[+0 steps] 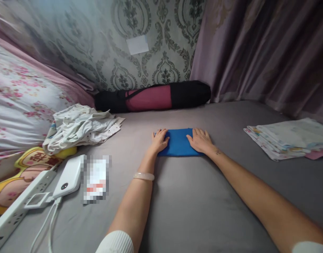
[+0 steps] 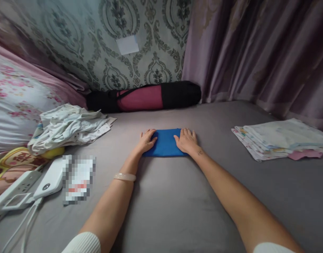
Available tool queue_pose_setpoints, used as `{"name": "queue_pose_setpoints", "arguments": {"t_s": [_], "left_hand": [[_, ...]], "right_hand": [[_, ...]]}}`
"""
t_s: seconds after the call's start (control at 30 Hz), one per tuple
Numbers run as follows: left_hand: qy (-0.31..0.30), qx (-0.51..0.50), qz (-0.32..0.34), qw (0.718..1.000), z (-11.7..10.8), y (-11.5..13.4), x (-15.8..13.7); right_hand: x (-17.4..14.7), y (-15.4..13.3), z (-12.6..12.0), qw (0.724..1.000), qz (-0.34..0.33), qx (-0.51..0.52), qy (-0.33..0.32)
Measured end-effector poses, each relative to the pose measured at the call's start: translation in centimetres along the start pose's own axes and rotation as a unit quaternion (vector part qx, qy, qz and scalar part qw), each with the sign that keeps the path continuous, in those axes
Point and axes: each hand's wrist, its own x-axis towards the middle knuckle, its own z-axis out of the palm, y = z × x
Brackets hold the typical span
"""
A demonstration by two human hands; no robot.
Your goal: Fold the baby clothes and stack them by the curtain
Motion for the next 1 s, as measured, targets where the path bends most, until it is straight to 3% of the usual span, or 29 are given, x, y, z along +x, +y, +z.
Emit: {"name": "queue_pose_setpoints", "arguments": {"t_s": [0.3, 0.43, 0.6, 0.83, 1.0], "left_hand": [[-0.012, -0.006, -0.071, 0.997, -2.7, -0.7, 4.4], [-0.063, -0.065, -0.109, 0.99, -4.0, -0.9, 6.7], [-0.101, -0.101, -0.133, 0.981, -4.0, -1.0, 7.8], [-0.071, -0.148, -0.139, 0.977, -3.7, -0.3, 6.5], [-0.049, -0.176, -0.124, 0.975, -5.0, 0.6, 5.3]], "right_hand": [[5.3, 3.7, -1.5, 0.997, -0.061, 0.014, -0.05], [7.5, 3.9, -1.8, 0.99, -0.003, 0.058, -0.131], [9.4, 3.5, -2.0, 0.971, 0.045, 0.091, -0.214], [9.1, 4.2, -2.1, 0.976, -0.009, 0.126, -0.177], [7.9, 4.9, -4.0, 0.973, -0.053, 0.16, -0.158]]}}
